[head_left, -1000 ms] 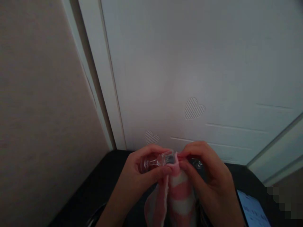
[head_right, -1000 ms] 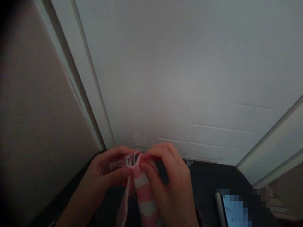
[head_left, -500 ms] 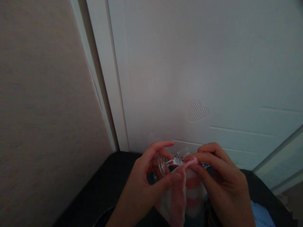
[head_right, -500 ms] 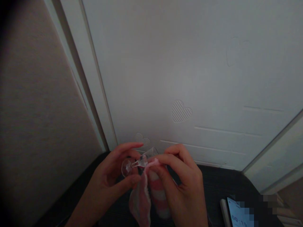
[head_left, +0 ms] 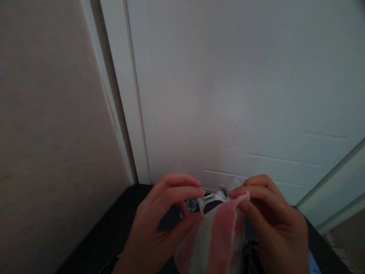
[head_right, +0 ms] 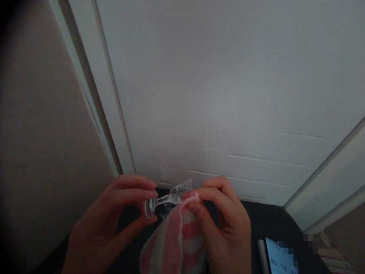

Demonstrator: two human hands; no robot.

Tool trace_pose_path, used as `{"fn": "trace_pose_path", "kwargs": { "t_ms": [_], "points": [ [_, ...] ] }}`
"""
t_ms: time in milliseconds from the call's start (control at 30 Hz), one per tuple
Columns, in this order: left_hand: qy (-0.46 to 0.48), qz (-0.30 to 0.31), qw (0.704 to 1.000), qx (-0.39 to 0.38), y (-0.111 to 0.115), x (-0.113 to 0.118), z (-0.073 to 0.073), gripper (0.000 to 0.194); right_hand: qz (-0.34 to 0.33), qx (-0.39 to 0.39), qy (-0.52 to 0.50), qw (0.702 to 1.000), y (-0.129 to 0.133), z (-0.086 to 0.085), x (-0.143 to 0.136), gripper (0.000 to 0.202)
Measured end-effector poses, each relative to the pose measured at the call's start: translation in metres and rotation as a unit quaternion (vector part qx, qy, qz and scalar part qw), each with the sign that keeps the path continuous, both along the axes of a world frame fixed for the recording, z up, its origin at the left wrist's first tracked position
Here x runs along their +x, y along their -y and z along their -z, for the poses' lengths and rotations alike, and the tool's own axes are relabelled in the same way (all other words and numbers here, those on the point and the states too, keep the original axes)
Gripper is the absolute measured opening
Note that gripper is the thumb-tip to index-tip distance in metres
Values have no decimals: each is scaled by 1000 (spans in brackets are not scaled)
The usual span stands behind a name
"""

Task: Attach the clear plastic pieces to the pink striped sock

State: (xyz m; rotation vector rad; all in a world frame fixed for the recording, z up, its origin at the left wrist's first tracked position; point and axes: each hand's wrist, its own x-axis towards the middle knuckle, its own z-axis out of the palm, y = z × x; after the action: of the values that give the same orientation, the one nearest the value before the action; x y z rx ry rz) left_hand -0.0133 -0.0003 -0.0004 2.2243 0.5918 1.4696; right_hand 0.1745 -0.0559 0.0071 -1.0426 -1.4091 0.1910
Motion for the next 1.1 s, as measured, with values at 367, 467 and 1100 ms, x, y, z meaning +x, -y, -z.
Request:
{"fn": "trace_pose_path", "kwargs": {
  "t_ms": [367, 467, 1100],
  "points": [
    [47, -31, 993, -100, 3, 6, 0, 30, -1, 7, 2, 1000, 0, -2, -2, 16],
    [78, -3, 983, -166, 1, 8, -1, 24, 0, 12, 1, 1000, 0, -3, -3, 16],
    [56, -34, 992, -109, 6, 12, -2, 32, 15, 1, 8, 1000, 0, 2, -2, 14]
  ]
}}
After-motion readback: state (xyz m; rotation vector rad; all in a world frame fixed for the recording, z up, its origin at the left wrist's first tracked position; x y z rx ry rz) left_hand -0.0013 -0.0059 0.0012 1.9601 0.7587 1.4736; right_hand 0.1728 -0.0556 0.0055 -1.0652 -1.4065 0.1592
